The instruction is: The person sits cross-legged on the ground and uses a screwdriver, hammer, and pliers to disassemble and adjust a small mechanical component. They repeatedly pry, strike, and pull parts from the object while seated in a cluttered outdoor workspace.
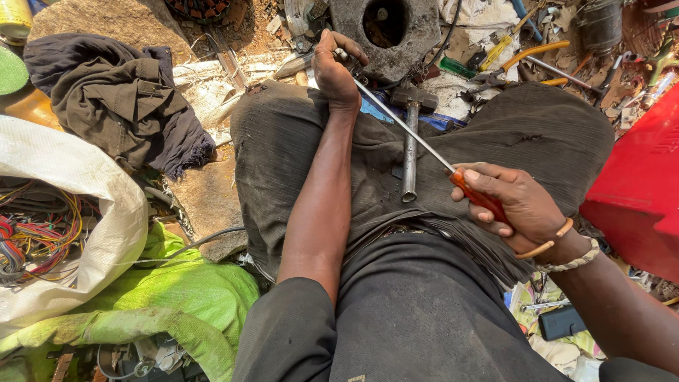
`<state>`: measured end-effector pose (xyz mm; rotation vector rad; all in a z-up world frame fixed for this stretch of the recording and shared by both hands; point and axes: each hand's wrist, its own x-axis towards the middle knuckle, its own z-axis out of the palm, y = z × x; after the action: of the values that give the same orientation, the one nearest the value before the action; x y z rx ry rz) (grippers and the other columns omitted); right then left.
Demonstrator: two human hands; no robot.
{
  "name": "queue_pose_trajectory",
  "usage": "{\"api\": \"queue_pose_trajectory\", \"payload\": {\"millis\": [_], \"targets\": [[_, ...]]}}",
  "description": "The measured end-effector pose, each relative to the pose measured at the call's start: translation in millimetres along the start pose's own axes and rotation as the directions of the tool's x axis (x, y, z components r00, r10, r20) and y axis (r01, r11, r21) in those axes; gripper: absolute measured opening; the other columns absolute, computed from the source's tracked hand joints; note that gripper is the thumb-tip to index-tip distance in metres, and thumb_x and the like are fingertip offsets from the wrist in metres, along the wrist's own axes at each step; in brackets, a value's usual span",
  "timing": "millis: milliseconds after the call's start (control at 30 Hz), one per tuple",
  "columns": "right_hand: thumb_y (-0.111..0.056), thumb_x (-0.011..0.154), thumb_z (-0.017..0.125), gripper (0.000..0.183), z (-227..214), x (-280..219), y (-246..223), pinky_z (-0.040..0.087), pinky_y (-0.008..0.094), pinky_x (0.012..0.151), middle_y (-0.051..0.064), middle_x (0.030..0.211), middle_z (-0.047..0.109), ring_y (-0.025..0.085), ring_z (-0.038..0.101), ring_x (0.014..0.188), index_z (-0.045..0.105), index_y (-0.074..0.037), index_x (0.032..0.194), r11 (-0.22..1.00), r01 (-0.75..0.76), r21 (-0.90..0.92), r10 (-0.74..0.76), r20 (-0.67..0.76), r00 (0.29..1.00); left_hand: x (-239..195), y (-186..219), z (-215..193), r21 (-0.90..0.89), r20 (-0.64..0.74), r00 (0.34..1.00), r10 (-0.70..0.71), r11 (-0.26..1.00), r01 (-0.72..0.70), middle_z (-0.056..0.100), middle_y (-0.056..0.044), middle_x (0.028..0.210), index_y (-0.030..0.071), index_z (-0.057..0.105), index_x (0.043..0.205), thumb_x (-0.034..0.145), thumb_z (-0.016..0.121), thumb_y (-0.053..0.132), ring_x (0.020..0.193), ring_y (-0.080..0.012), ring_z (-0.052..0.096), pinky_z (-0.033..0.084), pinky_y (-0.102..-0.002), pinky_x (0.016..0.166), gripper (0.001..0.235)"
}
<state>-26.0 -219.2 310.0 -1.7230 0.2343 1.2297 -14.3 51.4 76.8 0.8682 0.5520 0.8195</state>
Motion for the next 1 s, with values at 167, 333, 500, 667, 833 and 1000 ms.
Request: {"api": "queue_pose_trajectory", "payload": {"millis": [167, 333, 500, 667, 833, 1000], "targets": [[-0.021, 0.098, 0.068, 0.036, 3, -1, -12, 0.039, 0.019, 0.044, 0.004, 0.083, 0.071, 0.004, 0.048, 0.057, 0.072, -0.005, 0.13, 0.913, 0.189, -0.362, -0.205, -0.006, 0.979, -1, -5, -5, 0.068, 0.077, 0.996, 0.05, 0.996, -0.056, 0.057, -0.006, 0.066, 0.007, 0.055, 0.07, 0.104, 0.027, 0.023, 0.058, -0.0158, 0.054, 0.046, -0.03, 0.064, 0.047], [-0.019, 0.098, 0.073, 0.034, 15, 1, -24, 0.045, 0.026, 0.05, 0.005, 0.09, 0.074, 0.009, 0.059, 0.059, 0.072, -0.011, 0.132, 0.513, 0.38, -0.77, -0.539, 0.056, 0.84, 11, -11, -12, 0.033, -0.015, 1.0, -0.019, 0.999, 0.019, 0.058, -0.005, 0.057, 0.008, 0.054, 0.068, 0.107, 0.023, 0.028, 0.052, -0.0163, 0.053, 0.052, -0.031, 0.081, 0.054], [-0.01, 0.086, 0.079, 0.044, 18, -8, -37, 0.056, 0.032, 0.059, 0.009, 0.098, 0.076, 0.021, 0.072, 0.072, 0.072, -0.01, 0.13, -0.308, 0.296, -0.904, -0.658, 0.428, 0.62, 10, -20, -12, 0.122, -0.065, 0.996, 0.055, 0.991, -0.047, 0.061, -0.008, 0.062, 0.006, 0.056, 0.067, 0.105, 0.026, 0.027, 0.056, -0.0176, 0.053, 0.048, -0.031, 0.068, 0.053], [-0.023, 0.088, 0.076, 0.048, 0, -15, -57, 0.056, 0.025, 0.058, 0.003, 0.106, 0.077, 0.011, 0.068, 0.078, 0.068, -0.008, 0.133, 0.667, 0.387, -0.637, -0.455, 0.063, 0.888, -3, -24, -13, -0.159, -0.194, 0.976, -0.101, 0.985, 0.071, 0.061, -0.013, 0.067, 0.006, 0.056, 0.071, 0.103, 0.027, 0.029, 0.059, -0.0191, 0.055, 0.049, -0.031, 0.057, 0.049], [-0.028, 0.097, 0.066, 0.042, 1, -8, -68, 0.041, 0.027, 0.044, 0.002, 0.087, 0.075, 0.01, 0.054, 0.06, 0.072, -0.012, 0.135, 0.831, 0.058, -0.554, -0.065, 0.007, 0.998, -8, -20, -15, -0.063, -0.18, 0.979, -0.093, 0.995, 0.083, 0.06, -0.011, 0.062, 0.005, 0.056, 0.07, 0.109, 0.031, 0.035, 0.054, -0.0187, 0.052, 0.048, -0.031, 0.055, 0.056], [-0.034, 0.099, 0.062, 0.038, 12, -2, -68, 0.039, 0.029, 0.047, 0.006, 0.071, 0.065, 0.01, 0.046, 0.054, 0.074, -0.014, 0.129, 0.651, 0.048, -0.757, -0.121, -0.04, 0.992, -7, -24, -18, -0.091, -0.233, 0.96, -0.154, 0.986, 0.137, 0.057, -0.009, 0.057, 0.006, 0.057, 0.067, 0.107, 0.035, 0.033, 0.051, -0.0191, 0.052, 0.048, -0.033, 0.055, 0.053]]}}
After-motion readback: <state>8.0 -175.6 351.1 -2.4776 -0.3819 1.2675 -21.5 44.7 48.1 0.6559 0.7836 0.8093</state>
